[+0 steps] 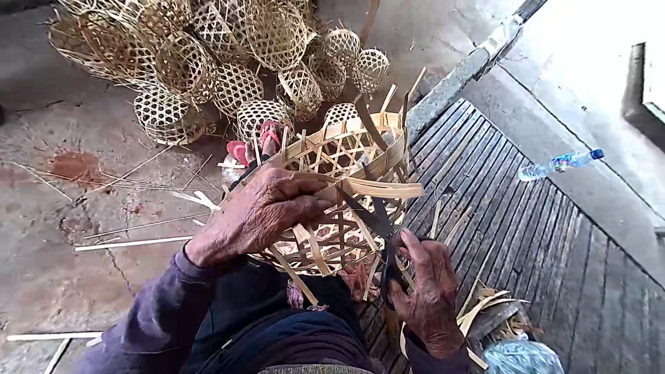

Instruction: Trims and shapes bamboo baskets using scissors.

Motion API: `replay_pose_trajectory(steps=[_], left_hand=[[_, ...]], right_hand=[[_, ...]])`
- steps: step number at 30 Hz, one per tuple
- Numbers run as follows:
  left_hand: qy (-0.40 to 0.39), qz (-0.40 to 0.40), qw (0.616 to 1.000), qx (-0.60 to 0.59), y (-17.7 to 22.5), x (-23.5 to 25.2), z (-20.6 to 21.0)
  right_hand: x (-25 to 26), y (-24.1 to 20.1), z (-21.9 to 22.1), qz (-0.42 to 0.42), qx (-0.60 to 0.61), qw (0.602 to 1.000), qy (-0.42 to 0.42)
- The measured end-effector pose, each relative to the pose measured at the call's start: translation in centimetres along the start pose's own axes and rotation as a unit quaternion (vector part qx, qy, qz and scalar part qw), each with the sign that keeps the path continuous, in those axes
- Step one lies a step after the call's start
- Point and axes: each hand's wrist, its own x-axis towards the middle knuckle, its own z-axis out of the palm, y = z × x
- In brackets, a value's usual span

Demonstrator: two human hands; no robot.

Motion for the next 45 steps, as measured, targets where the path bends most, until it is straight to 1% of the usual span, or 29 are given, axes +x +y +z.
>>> replay_pose_trajectory(steps=[3, 7, 12, 16, 19, 22, 26, 30, 34, 37, 39, 42, 45], left_hand=[[-0.024, 0.039, 0.999, -0.003, -0.3, 0.4, 0.3], [-0.028, 0.073, 0.996, 0.031, -0.7, 0.4, 0.9], [-0.031, 0.095, 0.994, 0.032, -1.0, 0.3, 1.1], [-0.035, 0.118, 0.991, 0.042, -1.0, 0.4, 1.3], [-0.05, 0.117, 0.991, 0.033, -1.0, 0.4, 1.6], [-0.062, 0.117, 0.99, 0.049, -0.8, 0.3, 1.9], [-0.077, 0.12, 0.987, 0.075, -0.7, 0.1, 2.5], [-0.08, 0.12, 0.985, 0.092, -0.2, 0.3, 3.2], [-0.106, 0.142, 0.976, 0.126, -0.1, 0.5, 4.4], [-0.108, 0.112, 0.983, 0.092, 0.1, 1.1, 3.7], [-0.091, 0.058, 0.992, 0.058, 0.9, 2.2, 2.3], [-0.059, -0.028, 0.997, 0.033, 2.6, 4.0, -0.1], [-0.044, -0.085, 0.995, 0.006, 3.4, 5.3, -1.8]], right_hand=[[0.9, -0.5, 0.0, -0.015, -0.021, 1.0, 0.01], [1.4, -1.0, -0.6, -0.01, -0.025, 1.0, -0.004], [1.5, -1.7, -0.8, -0.006, -0.043, 0.999, -0.022], [1.3, -1.7, -1.4, -0.002, -0.029, 0.999, -0.036], [1.0, -1.1, -2.0, -0.013, -0.006, 0.999, -0.047], [0.6, -0.1, -2.7, -0.042, 0.007, 0.997, -0.058], [-0.4, 0.6, -3.4, -0.064, 0.007, 0.997, -0.047], [-1.2, 0.7, -3.0, -0.05, 0.011, 0.998, -0.023], [-1.2, 0.4, -1.6, -0.024, 0.069, 0.997, 0.011], [-1.7, 0.8, -1.9, 0.035, 0.197, 0.98, 0.023], [-2.1, 1.1, -2.2, 0.067, 0.245, 0.967, 0.016], [-2.6, 0.7, -1.3, 0.076, 0.26, 0.962, 0.013], [-2.8, 0.4, -0.3, 0.045, 0.224, 0.973, 0.028]])
